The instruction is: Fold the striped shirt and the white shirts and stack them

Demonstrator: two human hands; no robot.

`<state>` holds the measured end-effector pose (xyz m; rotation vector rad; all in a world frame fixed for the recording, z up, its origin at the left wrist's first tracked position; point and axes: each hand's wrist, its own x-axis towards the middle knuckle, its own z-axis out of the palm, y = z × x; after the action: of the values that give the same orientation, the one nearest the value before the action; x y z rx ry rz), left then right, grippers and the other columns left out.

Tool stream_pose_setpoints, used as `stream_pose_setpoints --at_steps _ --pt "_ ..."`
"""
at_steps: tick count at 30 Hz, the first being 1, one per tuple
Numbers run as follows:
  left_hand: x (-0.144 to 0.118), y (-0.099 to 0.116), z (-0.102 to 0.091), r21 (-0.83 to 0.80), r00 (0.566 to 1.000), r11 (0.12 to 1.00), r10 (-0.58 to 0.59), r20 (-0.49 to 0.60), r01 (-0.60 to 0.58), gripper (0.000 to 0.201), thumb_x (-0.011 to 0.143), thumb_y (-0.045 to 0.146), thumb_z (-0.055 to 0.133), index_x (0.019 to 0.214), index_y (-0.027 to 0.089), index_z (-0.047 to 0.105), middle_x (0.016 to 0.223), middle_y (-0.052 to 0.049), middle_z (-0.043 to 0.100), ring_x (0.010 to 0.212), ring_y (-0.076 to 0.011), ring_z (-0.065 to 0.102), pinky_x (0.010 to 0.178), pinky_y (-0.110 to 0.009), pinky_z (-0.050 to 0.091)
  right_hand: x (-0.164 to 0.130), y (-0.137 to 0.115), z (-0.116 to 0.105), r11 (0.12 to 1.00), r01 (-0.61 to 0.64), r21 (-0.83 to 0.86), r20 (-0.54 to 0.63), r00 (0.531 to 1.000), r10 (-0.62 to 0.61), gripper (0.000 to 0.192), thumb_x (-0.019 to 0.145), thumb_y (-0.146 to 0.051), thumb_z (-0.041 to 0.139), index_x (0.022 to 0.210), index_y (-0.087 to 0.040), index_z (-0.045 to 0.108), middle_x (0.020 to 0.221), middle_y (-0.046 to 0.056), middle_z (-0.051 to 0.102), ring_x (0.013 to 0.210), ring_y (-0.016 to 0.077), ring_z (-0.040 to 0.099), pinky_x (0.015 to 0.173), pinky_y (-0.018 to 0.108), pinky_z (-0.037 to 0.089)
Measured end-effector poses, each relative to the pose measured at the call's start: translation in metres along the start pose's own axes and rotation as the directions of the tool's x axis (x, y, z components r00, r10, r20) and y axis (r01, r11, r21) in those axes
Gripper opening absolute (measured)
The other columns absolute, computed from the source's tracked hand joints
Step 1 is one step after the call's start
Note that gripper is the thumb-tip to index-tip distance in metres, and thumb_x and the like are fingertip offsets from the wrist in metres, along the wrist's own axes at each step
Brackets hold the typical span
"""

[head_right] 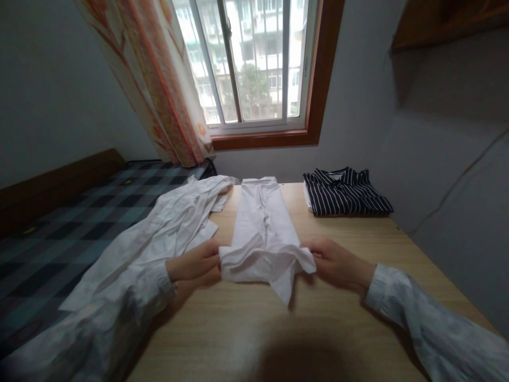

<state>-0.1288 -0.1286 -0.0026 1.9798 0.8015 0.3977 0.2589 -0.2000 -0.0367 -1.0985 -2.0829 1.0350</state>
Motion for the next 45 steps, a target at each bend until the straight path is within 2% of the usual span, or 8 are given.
stream_pose_setpoints --at_steps 5,11,16,22,28,35,42,45 --pt "0.021 -0.009 0.006 -0.357 0.97 0.914 -0.231 -0.074 0.19 0.069 0.098 0.081 0.066 0.077 0.016 0.078 0.076 -0.011 0.08 0.067 -0.022 0.071 0.062 -0.03 0.055 0.026 0.009 0.008 0.964 -0.091 0.251 -0.127 0.984 0.126 0.048 0.102 -0.067 0.071 0.096 -0.021 0.083 0.097 0.006 0.083 0.089 0.0276 0.076 0.075 0.035 0.062" --pt "0.054 -0.022 0.011 -0.604 0.917 0.792 -0.299 -0.264 0.085 0.048 0.087 0.06 0.09 0.103 0.015 0.084 0.105 -0.013 0.087 0.089 -0.0253 0.079 0.079 -0.031 0.06 0.074 0.036 0.011 0.925 -0.163 0.342 -0.259 0.93 0.26 0.057 0.091 -0.073 0.079 0.105 -0.018 0.084 0.1 0.01 0.087 0.088 0.03 0.08 0.073 0.039 0.065" --pt "0.053 -0.029 0.015 -0.714 0.882 0.7 -0.338 -0.33 0.002 0.037 0.095 0.046 0.086 0.112 0.013 0.084 0.112 -0.015 0.087 0.098 -0.0264 0.081 0.087 -0.033 0.064 0.082 0.035 0.013 0.936 -0.116 0.332 -0.331 0.915 0.231 0.052 0.09 -0.069 0.081 0.11 -0.021 0.081 0.106 0.011 0.087 0.093 0.0313 0.082 0.073 0.038 0.066" --pt "0.066 -0.039 0.011 -0.768 0.805 0.638 -0.424 -0.414 -0.059 0.03 0.1 0.033 0.08 0.123 0.013 0.079 0.111 -0.015 0.087 0.095 -0.025 0.083 0.085 -0.034 0.067 0.1 0.044 0.012 0.828 0.022 0.56 -0.492 0.813 0.311 0.054 0.088 -0.066 0.083 0.12 -0.024 0.07 0.109 0.011 0.086 0.087 0.0295 0.083 0.075 0.04 0.069" --pt "0.098 -0.056 0.003 -0.721 0.735 0.687 -0.439 -0.516 -0.096 0.034 0.097 0.034 0.083 0.124 0.014 0.077 0.104 -0.012 0.086 0.093 -0.0248 0.083 0.081 -0.031 0.066 0.127 0.076 -0.002 0.924 -0.123 0.363 -0.52 0.796 0.31 0.053 0.085 -0.069 0.078 0.108 -0.021 0.073 0.095 0.012 0.085 0.078 0.028 0.079 0.064 0.035 0.06" --pt "0.095 -0.063 -0.006 -0.69 0.834 0.724 -0.372 -0.407 -0.013 0.042 0.085 0.03 0.091 0.122 0.014 0.077 0.111 -0.015 0.086 0.097 -0.028 0.082 0.089 -0.038 0.066 0.131 0.091 -0.005 0.942 -0.176 0.286 -0.484 0.822 0.3 0.043 0.084 -0.051 0.076 0.112 -0.019 0.074 0.112 0.016 0.086 0.093 0.0289 0.08 0.076 0.037 0.063" --pt "0.104 -0.06 -0.004 -0.7 0.859 0.71 -0.309 -0.408 -0.078 0.043 0.089 0.038 0.084 0.126 0.018 0.077 0.119 -0.014 0.086 0.108 -0.032 0.081 0.101 -0.045 0.065 0.137 0.081 -0.006 0.975 -0.151 0.161 -0.563 0.798 0.217 0.031 0.096 -0.053 0.063 0.101 -0.023 0.072 0.101 0.009 0.084 0.093 0.0274 0.075 0.079 0.034 0.058" --pt "0.108 -0.064 -0.001 -0.549 0.825 0.83 -0.243 -0.511 -0.096 0.043 0.091 0.048 0.081 0.122 0.017 0.079 0.123 -0.015 0.085 0.114 -0.0329 0.079 0.104 -0.045 0.063 0.135 0.074 0.001 0.984 -0.175 0.003 -0.581 0.801 0.144 0.039 0.104 -0.054 0.05 0.091 -0.024 0.07 0.099 0.01 0.082 0.094 0.0283 0.073 0.085 0.037 0.056"
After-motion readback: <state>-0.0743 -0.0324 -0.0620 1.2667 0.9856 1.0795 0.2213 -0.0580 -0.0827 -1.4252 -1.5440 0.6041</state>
